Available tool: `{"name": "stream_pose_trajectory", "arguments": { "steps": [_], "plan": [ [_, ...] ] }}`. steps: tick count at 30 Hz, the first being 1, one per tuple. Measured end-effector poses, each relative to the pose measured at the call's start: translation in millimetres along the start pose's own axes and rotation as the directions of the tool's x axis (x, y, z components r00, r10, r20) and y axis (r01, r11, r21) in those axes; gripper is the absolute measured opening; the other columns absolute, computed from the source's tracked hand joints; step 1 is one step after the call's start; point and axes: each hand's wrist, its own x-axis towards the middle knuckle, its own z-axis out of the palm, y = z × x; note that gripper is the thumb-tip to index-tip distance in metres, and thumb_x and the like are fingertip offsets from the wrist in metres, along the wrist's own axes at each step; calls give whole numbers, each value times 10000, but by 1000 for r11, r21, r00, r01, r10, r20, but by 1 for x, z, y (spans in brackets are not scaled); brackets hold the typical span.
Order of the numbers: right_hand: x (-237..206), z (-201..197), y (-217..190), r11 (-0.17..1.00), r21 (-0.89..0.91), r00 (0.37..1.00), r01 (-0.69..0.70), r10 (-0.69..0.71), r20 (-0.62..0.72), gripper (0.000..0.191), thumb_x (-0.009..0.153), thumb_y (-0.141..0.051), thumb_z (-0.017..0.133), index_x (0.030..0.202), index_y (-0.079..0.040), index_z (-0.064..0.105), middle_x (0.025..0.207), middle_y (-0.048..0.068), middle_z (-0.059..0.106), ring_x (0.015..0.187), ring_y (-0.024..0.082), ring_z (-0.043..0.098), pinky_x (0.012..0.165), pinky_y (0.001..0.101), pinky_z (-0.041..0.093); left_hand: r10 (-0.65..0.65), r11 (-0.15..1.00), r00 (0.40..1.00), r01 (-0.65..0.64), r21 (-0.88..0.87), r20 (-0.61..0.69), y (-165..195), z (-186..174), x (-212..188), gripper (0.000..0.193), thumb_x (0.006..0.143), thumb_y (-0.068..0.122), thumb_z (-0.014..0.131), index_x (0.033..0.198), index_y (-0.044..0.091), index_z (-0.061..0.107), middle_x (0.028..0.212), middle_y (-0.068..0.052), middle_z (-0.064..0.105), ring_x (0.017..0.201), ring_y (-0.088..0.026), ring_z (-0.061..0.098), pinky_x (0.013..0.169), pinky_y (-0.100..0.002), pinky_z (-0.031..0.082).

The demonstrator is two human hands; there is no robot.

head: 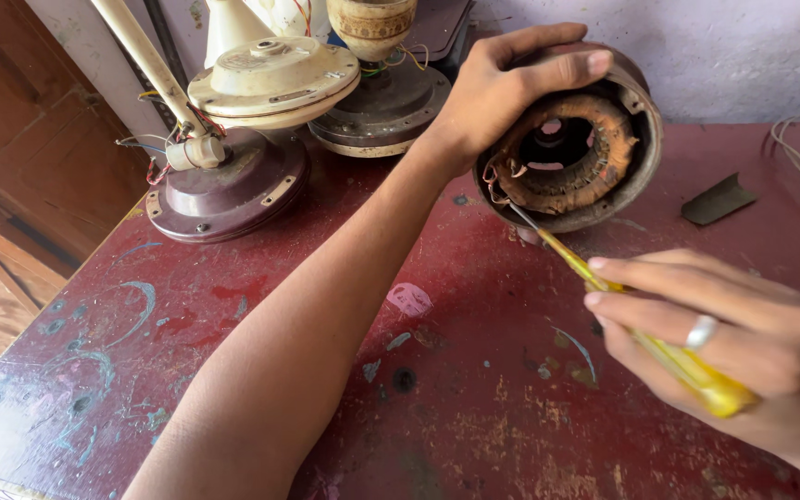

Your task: The person holds a cylindrical electrical motor component and uses a yellow-handled screwdriver to scrape and clean the inner copper windings. The person rotates the component to access different areas while continuing to scrape the interior surface.

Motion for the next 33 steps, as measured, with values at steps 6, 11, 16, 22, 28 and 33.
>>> {"name": "stream_pose_trajectory", "arguments": {
  "steps": [6,11,16,22,28,33],
  "plan": [
    [-4,8,8,993,-36,986,109,-104,128,230,718,-69,821,927,3,759,996,195,754,892,284,763,720,307,645,6,998,1000,-5,-64,11,-2,-3,2,776,794,373,851,1361,-100,615,1201,-195,774,1070,-224,759,976,-339,606],
    [-12,10,15,990,-118,992,80,-67,111,167,774,-66,818,889,28,742,956,192,741,858,267,751,698,293,628,15,998,1000,-14,-63,21,-3,-3,3,768,801,362,850,1365,-101,607,1212,-188,774,1096,-221,751,998,-336,594],
    [-11,12,17,996,-77,990,46,-35,135,155,768,-41,823,850,42,720,925,204,741,789,265,751,608,273,625,15,998,1000,-14,-59,17,-5,-3,4,765,800,365,853,1355,-105,617,1202,-192,776,1079,-225,756,988,-339,602],
    [-8,7,21,992,-77,995,95,-93,33,208,751,-69,772,911,39,696,963,232,727,845,293,737,696,331,617,23,999,1000,-22,-43,1,-5,-2,6,771,786,394,859,1333,-102,638,1183,-197,776,1043,-221,770,951,-329,621],
    [-8,12,20,1000,10,1000,23,-23,-5,106,851,-62,772,899,-7,695,947,203,727,836,254,755,689,267,640,8,998,999,-10,-54,-31,-6,-1,7,758,767,393,868,1297,-107,660,1157,-205,768,996,-225,778,900,-335,642],
    [-8,13,17,989,-138,996,-61,70,61,125,835,-76,780,881,9,701,918,184,740,805,252,745,677,299,608,8,997,1000,-10,-75,-16,-6,-1,7,761,767,395,873,1295,-108,653,1160,-206,766,999,-228,776,904,-338,640]
  ]
}}
